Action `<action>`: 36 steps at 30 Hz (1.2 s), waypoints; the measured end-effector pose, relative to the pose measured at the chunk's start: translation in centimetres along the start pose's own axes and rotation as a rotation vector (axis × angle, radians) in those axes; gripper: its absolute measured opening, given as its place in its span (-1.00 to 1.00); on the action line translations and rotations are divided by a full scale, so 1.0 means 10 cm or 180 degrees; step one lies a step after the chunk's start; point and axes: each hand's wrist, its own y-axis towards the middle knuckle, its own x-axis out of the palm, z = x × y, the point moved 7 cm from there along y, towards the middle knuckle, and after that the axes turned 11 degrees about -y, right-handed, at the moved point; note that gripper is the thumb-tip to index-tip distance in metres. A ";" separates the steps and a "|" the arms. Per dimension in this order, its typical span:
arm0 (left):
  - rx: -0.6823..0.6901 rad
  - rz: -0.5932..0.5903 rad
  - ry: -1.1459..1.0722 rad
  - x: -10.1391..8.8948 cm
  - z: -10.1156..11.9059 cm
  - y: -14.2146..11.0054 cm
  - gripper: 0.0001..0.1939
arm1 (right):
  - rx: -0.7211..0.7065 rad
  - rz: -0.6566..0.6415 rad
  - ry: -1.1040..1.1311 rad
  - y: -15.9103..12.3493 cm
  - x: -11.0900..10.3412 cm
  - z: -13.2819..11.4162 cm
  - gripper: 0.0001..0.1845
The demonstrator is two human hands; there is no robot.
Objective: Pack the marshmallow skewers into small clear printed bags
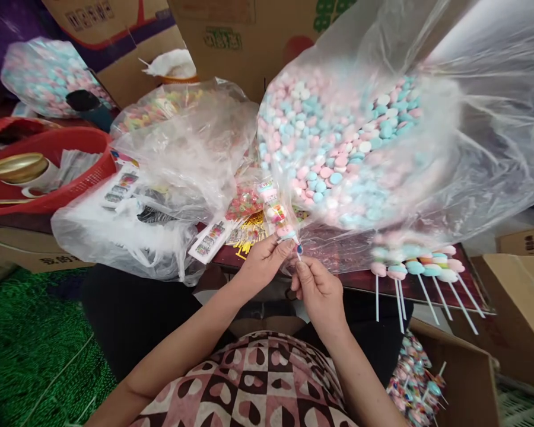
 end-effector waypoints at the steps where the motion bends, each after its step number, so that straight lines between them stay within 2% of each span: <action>1: 0.0103 0.0055 0.0343 -0.03 0.03 -0.01 -0.62 | -0.0076 0.0070 -0.0112 0.00 -0.02 -0.01 -0.70; 3: 0.0258 0.0096 0.0771 -0.05 0.08 -0.03 -0.61 | -0.0179 0.0208 -0.0302 -0.01 -0.07 -0.03 -0.62; 6: 0.0330 -0.0039 0.0901 0.00 0.09 -0.05 -0.61 | -0.0227 0.0197 -0.0443 -0.02 -0.07 -0.05 -0.46; 11: 0.0262 -0.0234 0.0957 0.12 -0.03 -0.07 -0.62 | -0.0329 0.0247 -0.0290 -0.03 -0.03 -0.11 -0.48; 16: -0.0062 -0.0686 -0.0081 0.16 -0.13 -0.13 -0.55 | -0.0626 0.0276 -0.0332 -0.03 0.00 -0.17 -0.60; 18: -0.0104 -0.0558 -0.0596 0.07 -0.10 -0.14 -0.59 | -0.0769 0.0311 -0.0399 -0.04 -0.01 -0.20 -0.62; 21: -0.0102 -0.0053 -0.1324 -0.12 -0.04 -0.10 -0.51 | -0.0877 0.0317 -0.0470 -0.06 0.00 -0.20 -0.63; 23: -0.0247 0.0010 -0.1791 -0.13 -0.04 -0.08 -0.45 | -0.0920 0.0278 -0.0466 -0.08 0.02 -0.19 -0.63; 25: -0.0464 -0.0108 -0.2113 -0.05 -0.06 -0.08 -0.45 | -0.0976 0.0249 -0.0471 -0.10 0.04 -0.19 -0.62; 31: -0.0673 -0.0303 -0.2256 0.19 -0.13 -0.14 -0.50 | -0.1096 0.0382 -0.0703 -0.15 0.13 -0.18 -0.67; 34: -0.0621 -0.0290 -0.2092 0.19 -0.17 -0.15 -0.52 | -0.1068 0.0441 -0.0815 -0.14 0.14 -0.22 -0.70; 36: -0.0571 -0.0237 -0.2038 0.15 -0.17 -0.15 -0.54 | -0.1115 0.0215 -0.0907 -0.09 0.10 -0.27 -0.74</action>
